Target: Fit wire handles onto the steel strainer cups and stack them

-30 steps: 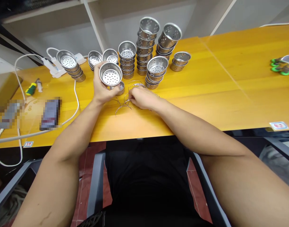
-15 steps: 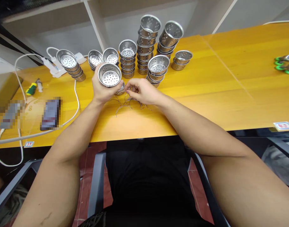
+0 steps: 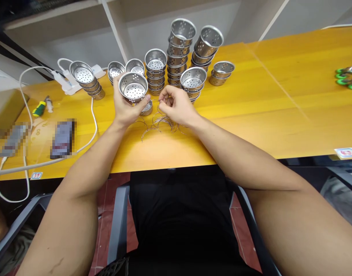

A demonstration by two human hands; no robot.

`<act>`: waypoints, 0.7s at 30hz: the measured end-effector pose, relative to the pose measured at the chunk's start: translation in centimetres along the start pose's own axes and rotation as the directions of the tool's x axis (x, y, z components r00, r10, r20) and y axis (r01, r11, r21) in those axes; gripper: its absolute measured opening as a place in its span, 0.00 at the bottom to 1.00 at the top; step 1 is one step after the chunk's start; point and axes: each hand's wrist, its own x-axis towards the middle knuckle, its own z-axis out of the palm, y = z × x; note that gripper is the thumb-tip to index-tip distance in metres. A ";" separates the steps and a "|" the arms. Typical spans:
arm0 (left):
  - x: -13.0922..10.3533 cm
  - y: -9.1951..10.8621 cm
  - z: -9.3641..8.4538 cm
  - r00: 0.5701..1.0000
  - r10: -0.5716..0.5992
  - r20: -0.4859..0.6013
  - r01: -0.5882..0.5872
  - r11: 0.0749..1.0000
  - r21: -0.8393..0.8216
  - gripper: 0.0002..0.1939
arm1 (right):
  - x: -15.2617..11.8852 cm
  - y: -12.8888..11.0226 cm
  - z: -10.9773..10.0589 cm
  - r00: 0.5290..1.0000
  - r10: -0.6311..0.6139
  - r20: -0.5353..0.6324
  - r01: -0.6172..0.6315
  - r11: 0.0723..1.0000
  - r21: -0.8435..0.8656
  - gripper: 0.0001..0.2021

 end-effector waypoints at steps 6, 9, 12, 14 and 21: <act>0.5 -1.2 1.1 0.972 0.061 -0.226 -0.100 0.981 -0.166 0.53 | 0.7 2.5 0.8 0.983 -0.130 -0.127 0.146 0.981 0.131 0.16; 0.5 -1.4 1.6 0.971 0.077 -0.226 -0.119 0.977 -0.176 0.54 | 1.0 3.2 1.0 0.955 -0.209 -0.212 0.243 0.959 0.147 0.19; 0.5 -1.4 2.1 0.971 0.110 -0.212 -0.149 0.973 -0.179 0.57 | 0.9 3.2 1.2 0.901 -0.290 -0.324 0.348 0.927 0.140 0.27; 0.4 -1.4 2.6 0.969 0.144 -0.202 -0.184 0.964 -0.195 0.55 | 0.8 2.8 1.3 0.884 -0.298 -0.361 0.369 0.918 0.145 0.30; 0.3 -1.0 2.6 0.960 0.171 -0.222 -0.208 0.965 -0.157 0.62 | 0.8 2.4 1.0 0.887 -0.275 -0.371 0.353 0.921 0.163 0.28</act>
